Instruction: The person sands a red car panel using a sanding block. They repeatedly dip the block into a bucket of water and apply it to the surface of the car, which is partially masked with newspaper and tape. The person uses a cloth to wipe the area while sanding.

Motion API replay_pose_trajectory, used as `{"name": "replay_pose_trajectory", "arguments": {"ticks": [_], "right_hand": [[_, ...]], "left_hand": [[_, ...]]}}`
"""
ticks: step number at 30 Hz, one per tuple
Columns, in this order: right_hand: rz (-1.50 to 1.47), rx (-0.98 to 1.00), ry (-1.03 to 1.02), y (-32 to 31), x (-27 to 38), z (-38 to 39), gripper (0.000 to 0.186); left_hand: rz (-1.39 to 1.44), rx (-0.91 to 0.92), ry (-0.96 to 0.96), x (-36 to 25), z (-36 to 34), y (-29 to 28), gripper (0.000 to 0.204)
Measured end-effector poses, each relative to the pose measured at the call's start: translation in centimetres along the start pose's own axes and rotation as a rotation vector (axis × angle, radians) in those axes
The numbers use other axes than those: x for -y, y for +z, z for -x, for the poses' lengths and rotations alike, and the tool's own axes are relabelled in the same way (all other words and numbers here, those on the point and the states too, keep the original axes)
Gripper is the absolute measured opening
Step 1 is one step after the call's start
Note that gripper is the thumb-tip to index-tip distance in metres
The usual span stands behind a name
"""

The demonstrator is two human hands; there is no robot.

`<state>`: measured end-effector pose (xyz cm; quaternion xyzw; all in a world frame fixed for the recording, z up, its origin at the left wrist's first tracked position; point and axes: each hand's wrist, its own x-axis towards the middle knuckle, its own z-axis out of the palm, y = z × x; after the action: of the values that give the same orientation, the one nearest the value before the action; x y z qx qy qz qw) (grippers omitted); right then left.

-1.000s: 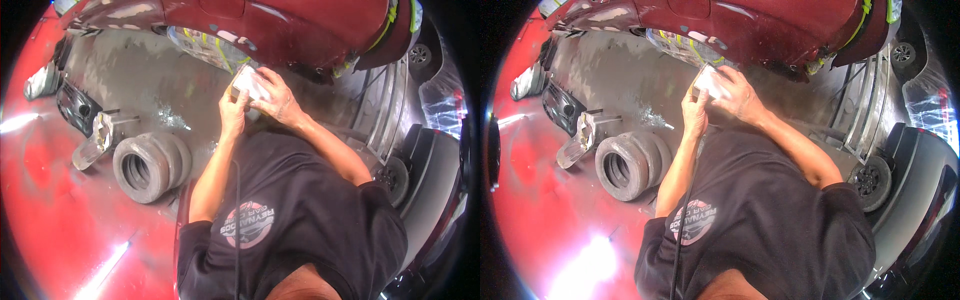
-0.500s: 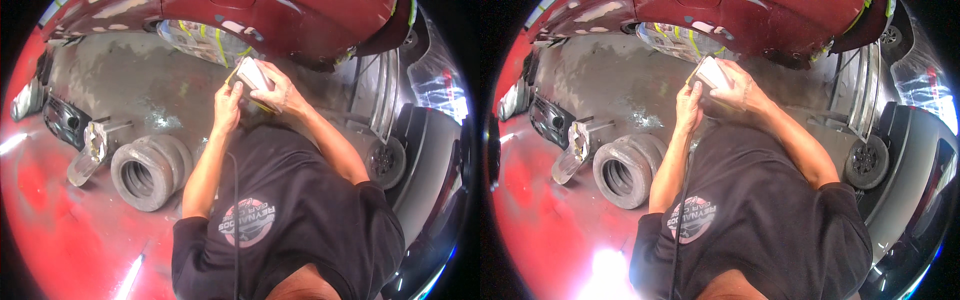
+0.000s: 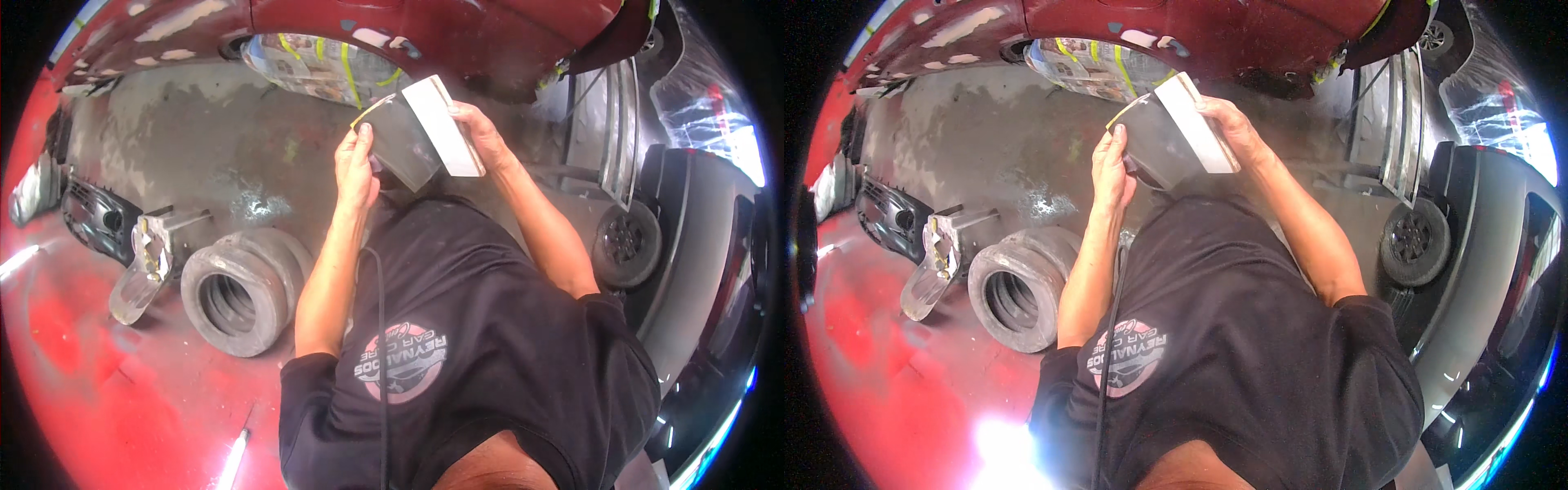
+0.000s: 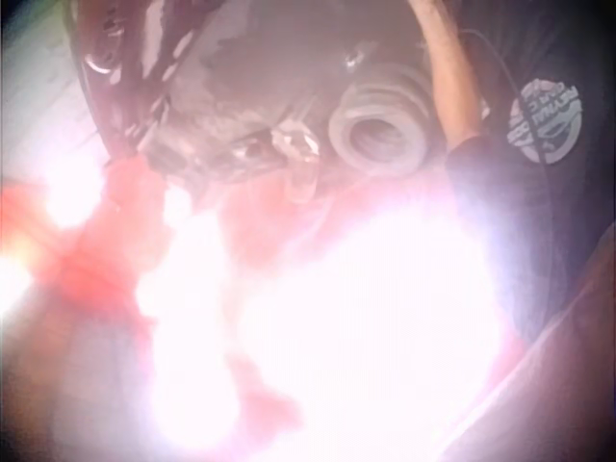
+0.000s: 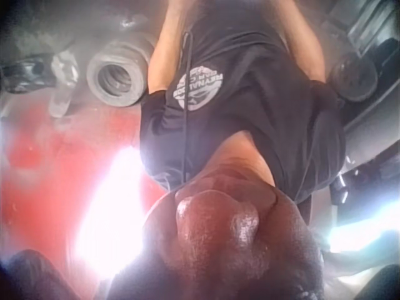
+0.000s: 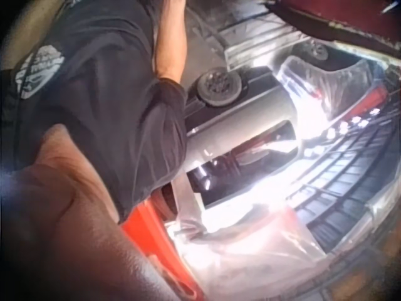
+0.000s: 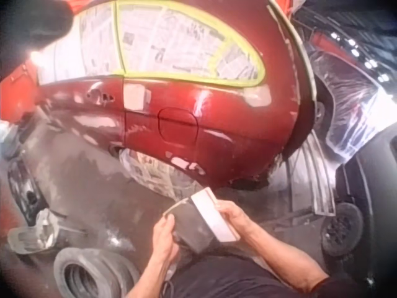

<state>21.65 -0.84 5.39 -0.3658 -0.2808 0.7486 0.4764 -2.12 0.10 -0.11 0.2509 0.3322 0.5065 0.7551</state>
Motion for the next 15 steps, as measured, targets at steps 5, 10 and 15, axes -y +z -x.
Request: {"name": "replay_pose_trajectory", "arguments": {"ticks": [5, 10, 15], "right_hand": [[0.398, -0.215, 0.035, 0.5, -2.6, -0.4, 0.052], [0.547, -0.113, -0.106, 1.1, -6.0, -1.4, 0.073], [0.549, -0.116, -0.074, -1.6, -10.2, -0.4, 0.083]], "left_hand": [[-0.024, -0.12, -0.121, -0.2, 0.5, -0.3, 0.033], [-0.209, -0.109, -0.15, 0.3, 0.7, -1.6, 0.045], [-0.285, -0.154, -0.251, 1.9, 1.2, -2.0, 0.047]]}}
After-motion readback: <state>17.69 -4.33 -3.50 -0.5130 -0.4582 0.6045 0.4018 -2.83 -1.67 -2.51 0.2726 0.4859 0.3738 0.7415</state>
